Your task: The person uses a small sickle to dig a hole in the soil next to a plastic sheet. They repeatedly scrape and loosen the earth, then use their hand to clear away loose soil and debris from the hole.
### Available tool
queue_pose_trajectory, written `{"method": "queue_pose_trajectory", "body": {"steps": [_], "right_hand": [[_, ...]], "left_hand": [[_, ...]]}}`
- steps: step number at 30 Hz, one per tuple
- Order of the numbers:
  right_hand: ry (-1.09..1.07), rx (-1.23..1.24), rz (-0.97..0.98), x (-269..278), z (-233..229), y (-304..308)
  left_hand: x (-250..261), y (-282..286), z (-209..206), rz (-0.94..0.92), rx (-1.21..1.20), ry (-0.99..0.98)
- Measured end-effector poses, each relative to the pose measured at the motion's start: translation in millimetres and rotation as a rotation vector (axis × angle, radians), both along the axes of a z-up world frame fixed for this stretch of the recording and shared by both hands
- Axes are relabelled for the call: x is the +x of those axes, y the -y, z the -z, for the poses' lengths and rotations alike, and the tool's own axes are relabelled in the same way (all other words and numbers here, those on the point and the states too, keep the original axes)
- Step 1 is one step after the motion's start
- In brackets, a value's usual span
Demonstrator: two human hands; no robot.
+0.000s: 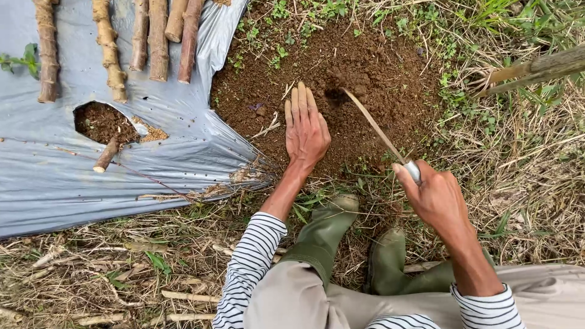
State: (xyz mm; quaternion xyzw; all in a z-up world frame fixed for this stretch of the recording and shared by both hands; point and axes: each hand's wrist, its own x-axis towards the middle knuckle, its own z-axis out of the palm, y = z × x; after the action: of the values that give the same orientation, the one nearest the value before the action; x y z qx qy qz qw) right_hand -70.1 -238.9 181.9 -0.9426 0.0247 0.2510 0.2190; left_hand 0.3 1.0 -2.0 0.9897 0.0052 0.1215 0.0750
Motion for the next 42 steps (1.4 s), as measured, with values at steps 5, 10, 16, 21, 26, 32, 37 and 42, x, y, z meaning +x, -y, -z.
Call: {"method": "queue_pose_trajectory", "body": {"steps": [5, 10, 16, 21, 26, 32, 37, 42], "right_hand": [[-0.075, -0.228, -0.168, -5.5, 2.4, -4.6], [-0.027, -0.134, -0.085, 21.6, 13.0, -13.2], [-0.006, -0.294, -0.248, -2.3, -7.5, 14.0], [0.053, -0.242, -0.275, 36.7, 17.3, 6.5], [-0.039, -0.362, -0.232, 5.6, -50.4, 16.3], [0.046, -0.192, -0.180, 33.7, 38.6, 25.0], [-0.025, -0.261, -0.172, 2.0, 12.0, 29.7], [0.022, -0.124, -0.122, 0.3, 58.8, 29.7]], "left_hand": [[0.0, 1.3, -0.1, 0.003, 0.015, -0.032], [0.9, -1.2, 0.2, 0.020, -0.037, 0.003], [-3.1, 0.0, -8.8, -0.009, 0.013, -0.076], [0.7, -0.3, -3.8, 0.012, -0.004, -0.054], [-0.5, 1.2, -1.2, -0.003, -0.002, -0.071], [0.1, 1.8, -1.1, 0.005, 0.033, -0.041], [-0.6, 3.1, -2.6, 0.000, 0.042, -0.025], [-0.2, 4.5, -13.7, -0.003, 0.102, -0.034]]}}
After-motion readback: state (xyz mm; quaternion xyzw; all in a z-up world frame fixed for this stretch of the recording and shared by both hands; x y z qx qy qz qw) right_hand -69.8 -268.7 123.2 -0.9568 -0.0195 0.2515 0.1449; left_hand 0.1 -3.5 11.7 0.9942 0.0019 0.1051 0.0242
